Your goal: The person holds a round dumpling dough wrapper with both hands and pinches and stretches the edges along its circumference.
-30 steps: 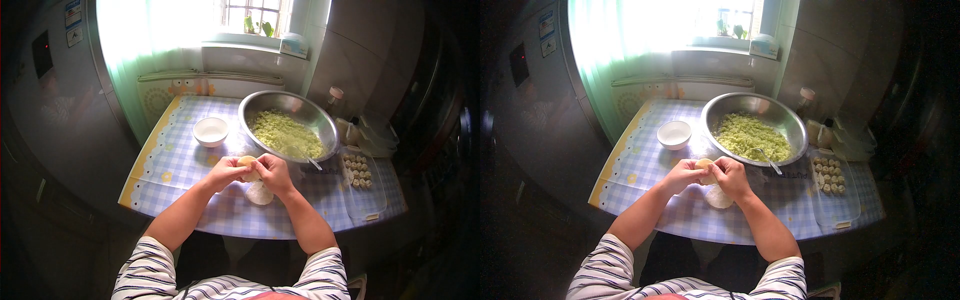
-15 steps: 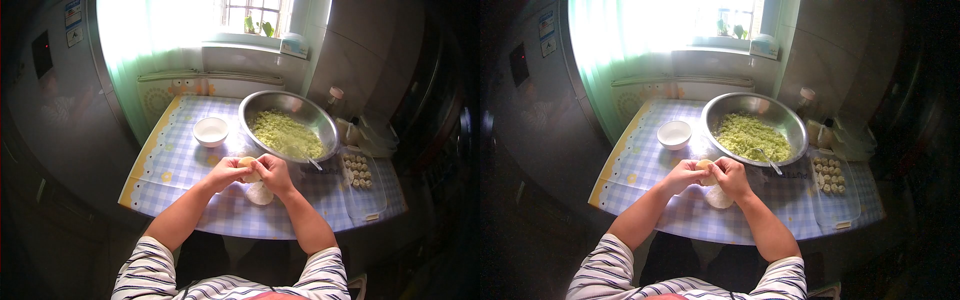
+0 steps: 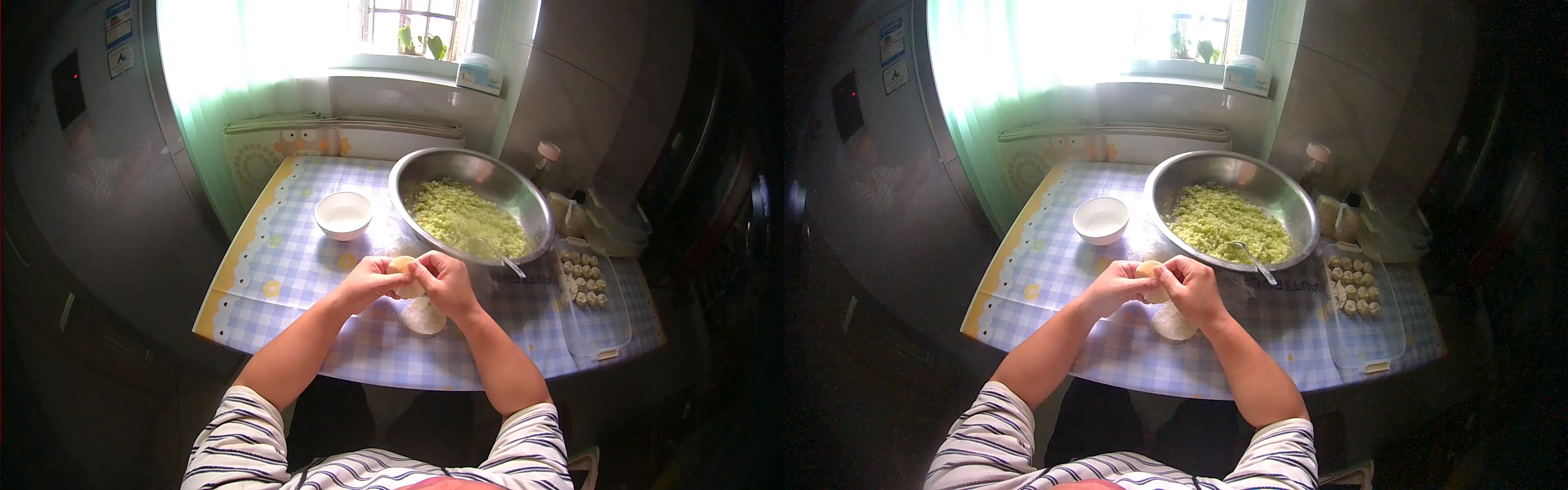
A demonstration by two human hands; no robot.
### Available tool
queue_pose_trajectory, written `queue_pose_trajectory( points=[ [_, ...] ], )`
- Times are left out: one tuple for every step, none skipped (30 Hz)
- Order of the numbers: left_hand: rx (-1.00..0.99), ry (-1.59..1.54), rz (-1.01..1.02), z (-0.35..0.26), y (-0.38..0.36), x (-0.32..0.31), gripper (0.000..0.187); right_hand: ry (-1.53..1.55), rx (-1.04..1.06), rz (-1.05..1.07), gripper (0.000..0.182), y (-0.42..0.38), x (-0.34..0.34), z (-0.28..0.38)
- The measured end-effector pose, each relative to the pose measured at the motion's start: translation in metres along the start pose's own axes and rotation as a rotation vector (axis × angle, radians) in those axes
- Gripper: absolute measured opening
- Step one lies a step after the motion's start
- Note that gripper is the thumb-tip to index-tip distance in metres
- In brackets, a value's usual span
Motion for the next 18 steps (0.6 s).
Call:
queue_pose_trajectory(
  points=[
    [0.002,-0.008,0.004,0.0007,0.0003,0.0002,0.023,-0.005,0.001,-0.002,0.017,0.0002,0.0002,-0.0005],
    [0.004,-0.007,0.003,0.0010,0.0003,0.0004,0.023,-0.009,0.002,-0.004,0.017,0.0006,0.0001,-0.0014],
    [0.007,-0.005,0.002,0.0013,0.0003,0.0006,0.023,-0.014,0.003,-0.007,0.017,0.0007,0.0001,-0.0019],
    [0.009,-0.004,0.001,0.0017,0.0002,0.0007,0.023,-0.023,-0.003,-0.006,0.017,0.0006,0.0003,-0.0019],
    [0.012,-0.002,-0.001,0.0020,0.0003,0.0010,0.023,-0.032,-0.009,-0.005,0.017,0.0005,0.0006,-0.0015],
    [0.015,0.000,-0.004,0.0022,0.0003,0.0013,0.023,-0.042,-0.015,-0.004,0.017,0.0004,0.0008,-0.0015],
    [0.018,0.001,-0.006,0.0025,0.0004,0.0016,0.023,-0.034,-0.016,-0.005,0.018,0.0004,0.0007,-0.0015],
    [0.015,0.003,-0.004,0.0021,0.0003,0.0015,0.023,-0.026,-0.018,-0.006,0.018,0.0003,0.0006,-0.0016],
    [0.012,0.005,-0.002,0.0016,0.0003,0.0012,0.023,-0.019,-0.020,-0.008,0.018,0.0001,0.0005,-0.0017],
    [0.009,0.006,0.000,0.0013,0.0003,0.0010,0.023,-0.023,-0.020,-0.010,0.018,0.0000,0.0005,-0.0019],
    [0.008,0.010,0.002,0.0011,0.0003,0.0008,0.024,-0.028,-0.020,-0.011,0.018,0.0000,0.0007,-0.0020],
    [0.006,0.013,0.003,0.0009,0.0003,0.0007,0.024,-0.032,-0.020,-0.013,0.018,0.0000,0.0009,-0.0020],
    [0.005,0.016,0.005,0.0007,0.0003,0.0006,0.024,-0.030,-0.016,-0.014,0.018,-0.0001,0.0011,-0.0014],
    [-0.001,0.016,0.003,0.0000,0.0002,0.0003,0.023,-0.028,-0.013,-0.015,0.019,-0.0002,0.0015,-0.0004],
    [-0.006,0.016,0.001,-0.0009,-0.0002,-0.0003,0.023,-0.025,-0.011,-0.017,0.019,-0.0004,0.0018,0.0002],
    [-0.011,0.016,0.000,-0.0017,-0.0006,-0.0010,0.023,-0.026,-0.008,-0.016,0.019,-0.0004,0.0019,0.0003],
    [-0.007,0.020,-0.004,-0.0019,-0.0008,-0.0013,0.023,-0.026,-0.005,-0.016,0.019,-0.0004,0.0021,0.0003],
    [-0.004,0.025,-0.008,-0.0021,-0.0008,-0.0015,0.023,-0.027,-0.002,-0.015,0.019,-0.0004,0.0022,0.0003]
  ],
)
Point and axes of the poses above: each hand's wrist, its own y-axis towards the middle knuckle, its own x-axis out of the back of the hand, z = x × y, the point moved 9 cm from there along y, towards the middle knuckle, and after that the axes turned 11 degrees about -y, right-handed, at the moved point
